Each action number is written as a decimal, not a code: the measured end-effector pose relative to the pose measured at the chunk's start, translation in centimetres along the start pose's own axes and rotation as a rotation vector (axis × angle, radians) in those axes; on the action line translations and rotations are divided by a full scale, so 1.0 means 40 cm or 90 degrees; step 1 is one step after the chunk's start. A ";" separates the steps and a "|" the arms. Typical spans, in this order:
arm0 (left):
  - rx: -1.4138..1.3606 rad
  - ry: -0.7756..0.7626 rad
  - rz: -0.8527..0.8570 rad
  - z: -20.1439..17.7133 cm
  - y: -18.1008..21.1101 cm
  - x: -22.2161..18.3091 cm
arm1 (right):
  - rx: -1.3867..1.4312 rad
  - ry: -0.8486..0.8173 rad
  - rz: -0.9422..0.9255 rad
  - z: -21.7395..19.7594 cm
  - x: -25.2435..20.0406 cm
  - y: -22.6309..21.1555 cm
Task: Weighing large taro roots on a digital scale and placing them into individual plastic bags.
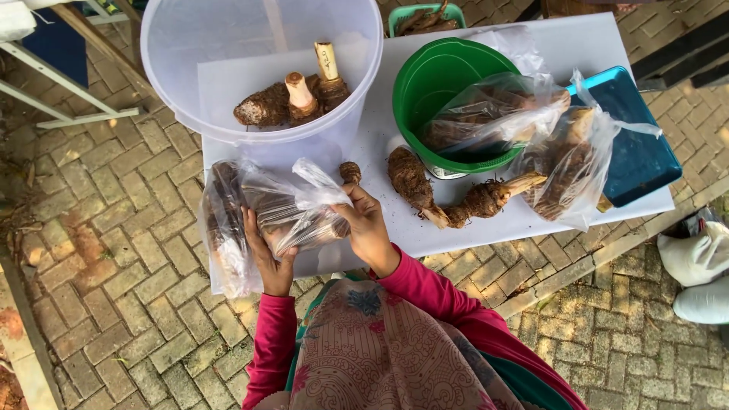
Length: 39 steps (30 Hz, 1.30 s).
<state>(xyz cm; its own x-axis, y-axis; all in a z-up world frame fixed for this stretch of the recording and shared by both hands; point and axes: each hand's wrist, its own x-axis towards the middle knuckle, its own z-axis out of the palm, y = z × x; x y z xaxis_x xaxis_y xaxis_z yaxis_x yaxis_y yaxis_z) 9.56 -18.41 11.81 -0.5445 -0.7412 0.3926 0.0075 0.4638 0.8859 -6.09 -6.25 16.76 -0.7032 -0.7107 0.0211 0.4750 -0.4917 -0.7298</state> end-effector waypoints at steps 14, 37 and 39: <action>-0.083 -0.083 -0.075 0.009 -0.052 -0.049 | 0.005 0.002 0.006 0.003 0.002 -0.020; -0.184 -0.208 -0.182 0.054 -0.165 -0.082 | -0.009 0.009 0.003 0.007 0.008 -0.040; -0.188 -0.207 -0.180 0.057 -0.146 -0.081 | -0.010 0.009 0.006 0.018 0.010 -0.049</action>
<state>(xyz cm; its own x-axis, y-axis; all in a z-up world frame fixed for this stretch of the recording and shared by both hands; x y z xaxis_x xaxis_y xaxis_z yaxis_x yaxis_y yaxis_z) 9.39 -17.61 4.81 -0.7913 -0.6070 0.0733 0.0340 0.0761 0.9965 -6.92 -5.95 18.70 -0.7058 -0.7084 0.0046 0.4737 -0.4767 -0.7405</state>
